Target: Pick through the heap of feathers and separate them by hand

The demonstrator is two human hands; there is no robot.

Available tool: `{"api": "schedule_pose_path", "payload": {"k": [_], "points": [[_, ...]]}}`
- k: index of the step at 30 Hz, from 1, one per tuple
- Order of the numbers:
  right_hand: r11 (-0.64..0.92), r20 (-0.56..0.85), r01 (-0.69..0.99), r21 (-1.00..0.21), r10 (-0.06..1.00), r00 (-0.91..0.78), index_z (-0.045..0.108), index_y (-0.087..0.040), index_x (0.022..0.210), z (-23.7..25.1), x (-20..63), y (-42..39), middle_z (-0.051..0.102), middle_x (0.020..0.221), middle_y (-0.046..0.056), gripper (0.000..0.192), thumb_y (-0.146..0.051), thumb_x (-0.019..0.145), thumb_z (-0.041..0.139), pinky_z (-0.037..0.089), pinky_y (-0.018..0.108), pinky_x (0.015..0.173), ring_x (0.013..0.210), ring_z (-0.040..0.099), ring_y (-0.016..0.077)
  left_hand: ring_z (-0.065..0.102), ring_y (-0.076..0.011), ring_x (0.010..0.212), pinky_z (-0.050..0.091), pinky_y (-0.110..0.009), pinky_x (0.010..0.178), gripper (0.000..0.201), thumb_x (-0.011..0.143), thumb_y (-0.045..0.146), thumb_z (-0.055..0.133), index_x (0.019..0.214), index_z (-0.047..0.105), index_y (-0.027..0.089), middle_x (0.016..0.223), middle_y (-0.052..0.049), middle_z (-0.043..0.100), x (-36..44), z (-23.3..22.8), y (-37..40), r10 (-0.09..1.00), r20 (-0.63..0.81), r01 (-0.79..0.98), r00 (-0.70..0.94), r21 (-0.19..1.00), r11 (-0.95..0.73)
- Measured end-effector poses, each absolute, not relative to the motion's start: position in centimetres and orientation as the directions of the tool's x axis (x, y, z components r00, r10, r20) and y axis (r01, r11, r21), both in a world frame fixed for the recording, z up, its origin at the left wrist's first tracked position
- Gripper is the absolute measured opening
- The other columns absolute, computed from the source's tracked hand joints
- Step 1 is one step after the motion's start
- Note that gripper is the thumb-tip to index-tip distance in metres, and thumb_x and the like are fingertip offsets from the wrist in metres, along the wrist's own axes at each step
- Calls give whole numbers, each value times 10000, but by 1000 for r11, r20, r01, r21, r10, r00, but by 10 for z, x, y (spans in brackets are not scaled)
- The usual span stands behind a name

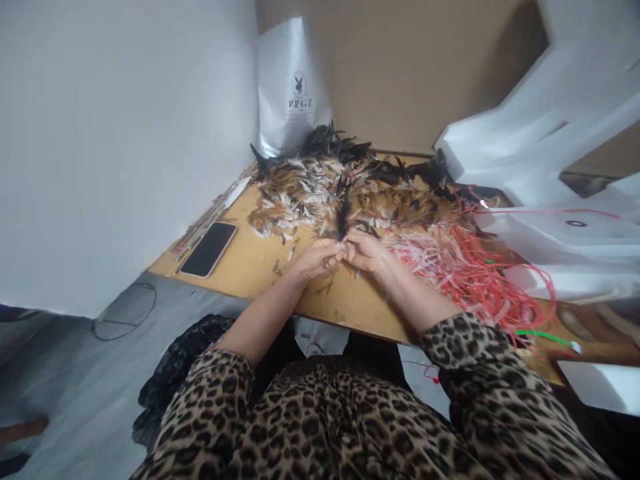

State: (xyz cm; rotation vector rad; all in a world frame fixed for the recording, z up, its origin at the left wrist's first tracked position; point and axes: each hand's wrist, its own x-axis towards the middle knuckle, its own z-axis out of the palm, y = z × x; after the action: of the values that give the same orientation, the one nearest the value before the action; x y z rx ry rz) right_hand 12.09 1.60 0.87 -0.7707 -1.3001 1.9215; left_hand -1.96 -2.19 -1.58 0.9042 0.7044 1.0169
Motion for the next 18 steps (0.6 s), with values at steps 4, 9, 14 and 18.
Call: {"api": "schedule_pose_path", "payload": {"k": [4, 9, 14, 18], "points": [[-481, -239, -401, -779, 821, -519, 489, -179, 668, 4, 112, 2, 476, 533, -53, 196, -174, 608, 676, 370, 178, 462, 447, 360, 48, 268, 26, 369, 192, -90, 342, 226, 725, 273, 659, 689, 497, 120, 520, 69, 387, -21, -12, -19, 944, -109, -571, 312, 772, 278], [-437, -220, -308, -845, 809, -544, 568, -168, 764, 9, 116, -1, 405, 461, -85, 196, -224, 621, 691, 327, 180, 460, 424, 313, 40, 263, 27, 372, 202, -81, 335, 260, 748, 249, 634, 628, 440, 124, 536, 59, 381, -23, -9, -20, 933, -127, -566, 336, 765, 308], [-266, -117, -238, -934, 858, -500, 595, -158, 829, 13, 124, -1, 460, 515, -64, 260, -300, 630, 684, 297, 203, 478, 468, 366, 56, 280, 21, 376, 190, -101, 342, 230, 706, 265, 667, 677, 492, 118, 538, 54, 423, -23, -16, -17, 939, -121, -560, 322, 775, 292], [101, 117, -75, -992, 963, -244, 578, -170, 801, 17, 127, -7, 547, 660, -22, 244, -347, 663, 674, 365, 234, 569, 566, 451, 80, 312, 13, 389, 177, -120, 353, 238, 666, 285, 694, 714, 534, 116, 553, 45, 468, -22, -22, -12, 948, -92, -547, 305, 798, 253]]}}
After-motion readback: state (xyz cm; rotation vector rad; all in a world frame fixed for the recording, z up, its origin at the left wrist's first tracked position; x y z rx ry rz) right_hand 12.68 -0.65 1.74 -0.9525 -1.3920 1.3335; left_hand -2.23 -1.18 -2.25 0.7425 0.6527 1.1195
